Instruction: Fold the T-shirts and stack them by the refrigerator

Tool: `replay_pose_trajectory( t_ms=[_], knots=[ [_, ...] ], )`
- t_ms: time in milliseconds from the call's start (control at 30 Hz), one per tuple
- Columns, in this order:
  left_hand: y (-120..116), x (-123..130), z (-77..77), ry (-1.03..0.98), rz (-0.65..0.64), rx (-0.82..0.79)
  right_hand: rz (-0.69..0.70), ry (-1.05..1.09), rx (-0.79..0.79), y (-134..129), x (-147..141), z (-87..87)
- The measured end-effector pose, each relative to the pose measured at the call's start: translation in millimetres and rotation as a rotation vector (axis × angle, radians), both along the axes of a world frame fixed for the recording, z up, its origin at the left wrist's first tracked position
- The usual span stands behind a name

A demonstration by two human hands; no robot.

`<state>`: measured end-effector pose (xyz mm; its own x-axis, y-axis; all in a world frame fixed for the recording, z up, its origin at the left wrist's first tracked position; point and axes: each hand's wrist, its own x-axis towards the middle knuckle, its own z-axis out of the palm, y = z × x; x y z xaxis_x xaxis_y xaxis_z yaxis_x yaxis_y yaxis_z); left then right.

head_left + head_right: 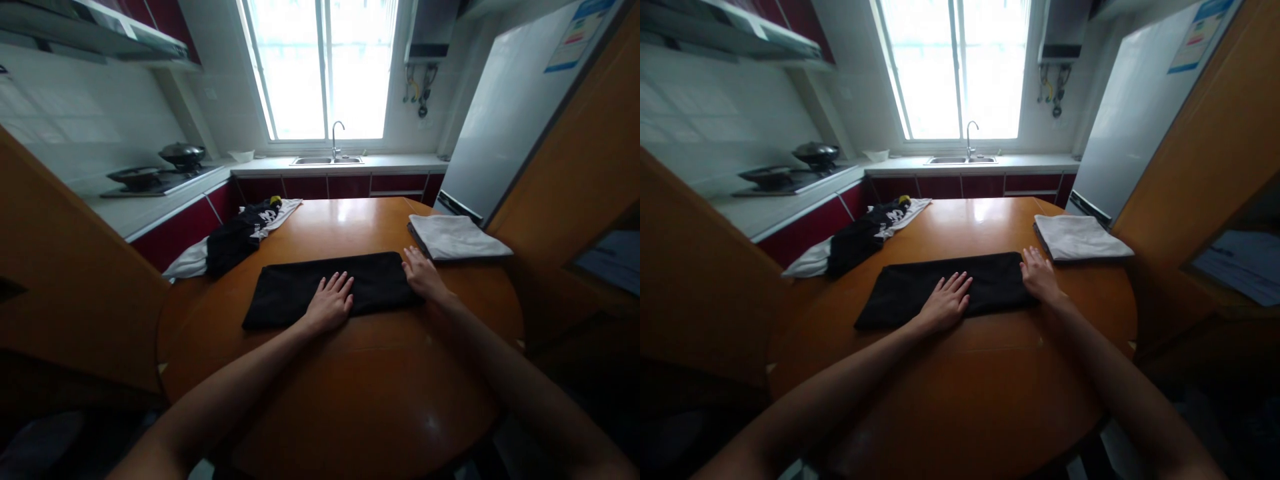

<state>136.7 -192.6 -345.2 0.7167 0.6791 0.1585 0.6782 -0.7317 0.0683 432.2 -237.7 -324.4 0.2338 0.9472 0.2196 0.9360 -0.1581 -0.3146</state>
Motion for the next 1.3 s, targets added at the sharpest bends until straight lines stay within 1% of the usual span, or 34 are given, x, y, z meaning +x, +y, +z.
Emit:
replay_pose_trajectory(
  t_ms=[33,100,133,200,333,400,467,533,600,633,700,733,800,867,967,1067,1133,1233,1300],
  knots=[
    [-0.1,0.0,0.2,0.003,0.000,0.004,0.042,-0.004,0.041,4.9,-12.7,4.2],
    [-0.6,-0.4,1.0,0.012,0.004,0.010,0.130,-0.026,0.076,15.3,-36.5,8.6],
    [-0.9,-0.6,1.6,0.016,0.007,0.009,0.160,-0.044,0.073,20.4,-45.9,8.0],
    [-1.7,-1.1,2.2,0.022,0.011,0.000,0.173,-0.079,0.037,29.1,-57.3,1.0],
    [-4.7,-0.6,1.8,0.013,0.015,-0.033,0.115,-0.081,-0.094,39.9,-56.0,-21.8],
    [-6.1,0.3,4.1,-0.001,0.023,-0.055,0.113,-0.079,-0.116,42.3,-51.8,-29.0],
    [-6.2,-0.1,10.8,-0.014,0.023,-0.119,0.116,-0.084,-0.117,43.3,-49.4,-31.8],
    [-3.6,-4.7,21.7,-0.038,0.018,-0.206,0.115,-0.081,-0.124,43.6,-48.8,-32.4],
    [1.6,-16.3,33.7,-0.060,0.018,-0.257,0.113,-0.072,-0.128,43.8,-48.8,-32.9],
    [4.9,-25.2,38.8,-0.059,0.028,-0.258,0.115,-0.070,-0.126,44.0,-48.7,-33.4],
    [11.8,-49.0,45.1,-0.025,0.077,-0.219,0.121,-0.066,-0.120,44.5,-48.5,-34.8],
    [15.0,-63.2,45.9,0.003,0.119,-0.188,0.123,-0.064,-0.117,44.8,-48.3,-35.6],
    [20.4,-92.8,42.9,0.047,0.231,-0.113,0.126,-0.064,-0.111,45.4,-47.9,-36.9],
    [24.0,-119.2,35.7,0.063,0.341,-0.052,0.127,-0.066,-0.110,45.9,-47.7,-37.4],
    [26.5,-144.4,22.3,0.083,0.429,-0.052,0.123,-0.074,-0.116,46.2,-47.8,-36.5],
    [26.3,-153.9,12.8,0.093,0.449,-0.095,0.116,-0.073,-0.123,45.9,-48.5,-34.5],
    [25.6,-156.0,12.1,0.091,0.453,-0.110,0.112,-0.065,-0.127,45.5,-49.2,-33.3],
    [24.7,-152.8,20.9,0.100,0.466,-0.114,0.115,-0.062,-0.126,45.4,-49.8,-32.5],
    [24.5,-140.4,31.1,0.099,0.477,-0.068,0.119,-0.065,-0.123,45.8,-49.7,-32.6]
  ],
)
